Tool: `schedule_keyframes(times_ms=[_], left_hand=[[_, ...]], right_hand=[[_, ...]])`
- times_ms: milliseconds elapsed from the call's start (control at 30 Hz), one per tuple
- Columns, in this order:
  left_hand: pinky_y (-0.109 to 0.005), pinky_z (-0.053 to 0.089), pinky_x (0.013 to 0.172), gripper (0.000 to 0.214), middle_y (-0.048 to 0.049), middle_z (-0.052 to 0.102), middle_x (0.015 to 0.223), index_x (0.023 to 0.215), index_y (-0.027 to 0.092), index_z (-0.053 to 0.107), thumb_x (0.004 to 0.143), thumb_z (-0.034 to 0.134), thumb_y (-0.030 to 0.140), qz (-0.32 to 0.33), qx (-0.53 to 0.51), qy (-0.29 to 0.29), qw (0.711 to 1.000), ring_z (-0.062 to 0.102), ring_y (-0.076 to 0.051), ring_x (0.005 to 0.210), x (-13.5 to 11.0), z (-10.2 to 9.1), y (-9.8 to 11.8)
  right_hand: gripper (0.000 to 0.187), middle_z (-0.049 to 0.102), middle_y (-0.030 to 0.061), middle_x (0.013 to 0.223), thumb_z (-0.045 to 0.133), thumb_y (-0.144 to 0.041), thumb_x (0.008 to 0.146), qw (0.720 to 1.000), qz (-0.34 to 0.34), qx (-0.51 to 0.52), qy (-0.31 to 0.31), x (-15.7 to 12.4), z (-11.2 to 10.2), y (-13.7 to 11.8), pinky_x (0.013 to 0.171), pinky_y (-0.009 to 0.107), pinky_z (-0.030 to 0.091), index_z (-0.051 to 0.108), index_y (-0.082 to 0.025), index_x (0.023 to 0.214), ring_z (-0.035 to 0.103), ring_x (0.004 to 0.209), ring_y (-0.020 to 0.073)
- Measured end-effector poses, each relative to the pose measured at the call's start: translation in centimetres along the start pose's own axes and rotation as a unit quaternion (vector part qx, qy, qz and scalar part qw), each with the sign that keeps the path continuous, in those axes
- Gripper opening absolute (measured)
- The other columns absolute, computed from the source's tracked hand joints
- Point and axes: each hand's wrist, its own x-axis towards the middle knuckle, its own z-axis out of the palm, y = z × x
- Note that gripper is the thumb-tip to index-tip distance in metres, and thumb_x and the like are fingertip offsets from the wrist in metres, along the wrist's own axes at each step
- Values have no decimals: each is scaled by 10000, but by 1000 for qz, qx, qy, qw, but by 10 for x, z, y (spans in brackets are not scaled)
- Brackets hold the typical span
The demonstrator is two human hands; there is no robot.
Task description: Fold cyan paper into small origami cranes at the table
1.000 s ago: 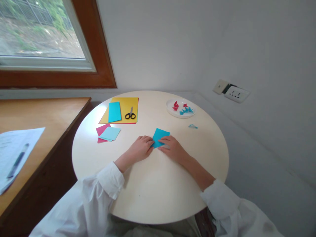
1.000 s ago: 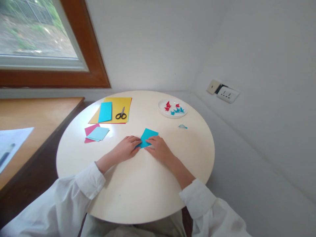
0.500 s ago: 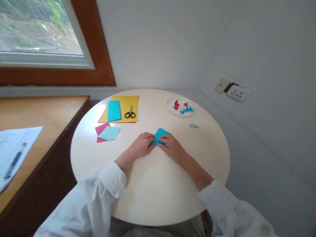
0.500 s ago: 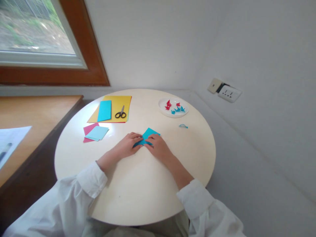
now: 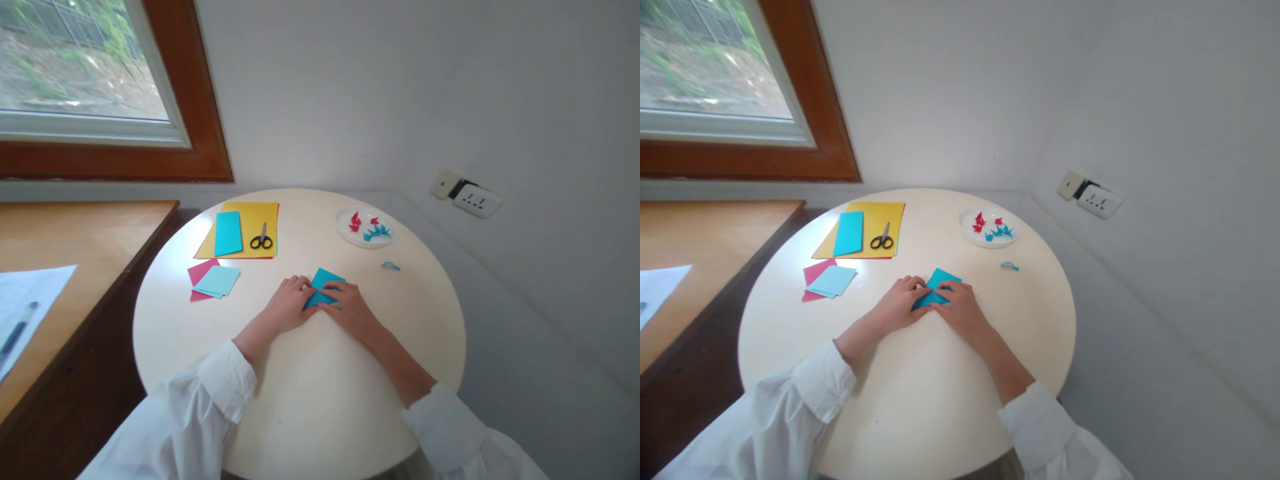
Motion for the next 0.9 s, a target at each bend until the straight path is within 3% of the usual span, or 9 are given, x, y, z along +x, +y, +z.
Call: schedule_keyframes(times_ms=[133, 300, 467, 633, 700, 800, 900], left_hand=[[-398, 445, 837, 297, -125, 605, 1020, 998, 170, 662, 844, 508, 371, -1, -5, -5, 1000, 548, -256, 951, 1, 2, -2], [-421, 444, 856, 279, -147, 585, 1073, 1011, 171, 663, 838, 517, 334, -7, -36, 11, 999, 536, -268, 977, -1, 3, -2], [-464, 435, 875, 296, -167, 557, 1139, 1055, 170, 650, 829, 534, 320, -21, -41, 19, 999, 529, -294, 1012, -3, 6, -2], [-488, 413, 903, 323, -157, 567, 1141, 1106, 180, 609, 810, 547, 295, -50, -94, 36, 994, 525, -303, 1047, -2, 12, -5], [-463, 420, 902, 419, -141, 574, 1136, 1194, 189, 528, 786, 566, 279, -92, -166, 63, 980, 538, -275, 1033, -1, 13, -6], [-373, 472, 801, 591, -84, 617, 1012, 1294, 201, 378, 746, 589, 265, -171, -306, 97, 931, 592, -203, 878, 0, 12, -8], [-311, 470, 692, 501, -23, 625, 789, 1197, 170, 470, 726, 590, 290, -218, -386, 108, 890, 586, -168, 711, 3, 8, -10]], right_hand=[[294, 612, 136, 1198, 558, -275, 822, 992, 117, -12, 41, 1, -3, -3, 963, 460, 367, 629, -182, 1092, 539, 1138, 263], [434, 611, 144, 1187, 586, -237, 761, 980, 192, 20, 45, 4, -4, -4, 969, 497, 333, 542, -153, 1185, 532, 1132, 281], [514, 633, 82, 1021, 586, -146, 658, 958, 227, 146, 97, 5, -7, 0, 870, 412, 427, 533, -185, 1168, 585, 921, 218], [485, 593, 25, 846, 557, -165, 670, 920, 236, 292, 113, 4, -9, 0, 714, 320, 469, 542, -182, 1154, 558, 728, 151], [458, 577, 11, 809, 587, -194, 668, 901, 228, 345, 129, 5, -9, -3, 699, 307, 467, 558, -189, 1125, 554, 734, 146], [434, 556, -3, 788, 648, -241, 644, 864, 216, 431, 145, 7, -11, -8, 682, 289, 474, 575, -201, 1071, 556, 741, 139], [454, 556, -16, 765, 692, -266, 614, 830, 218, 495, 137, 8, -14, -13, 675, 284, 481, 573, -212, 1048, 564, 719, 130]])
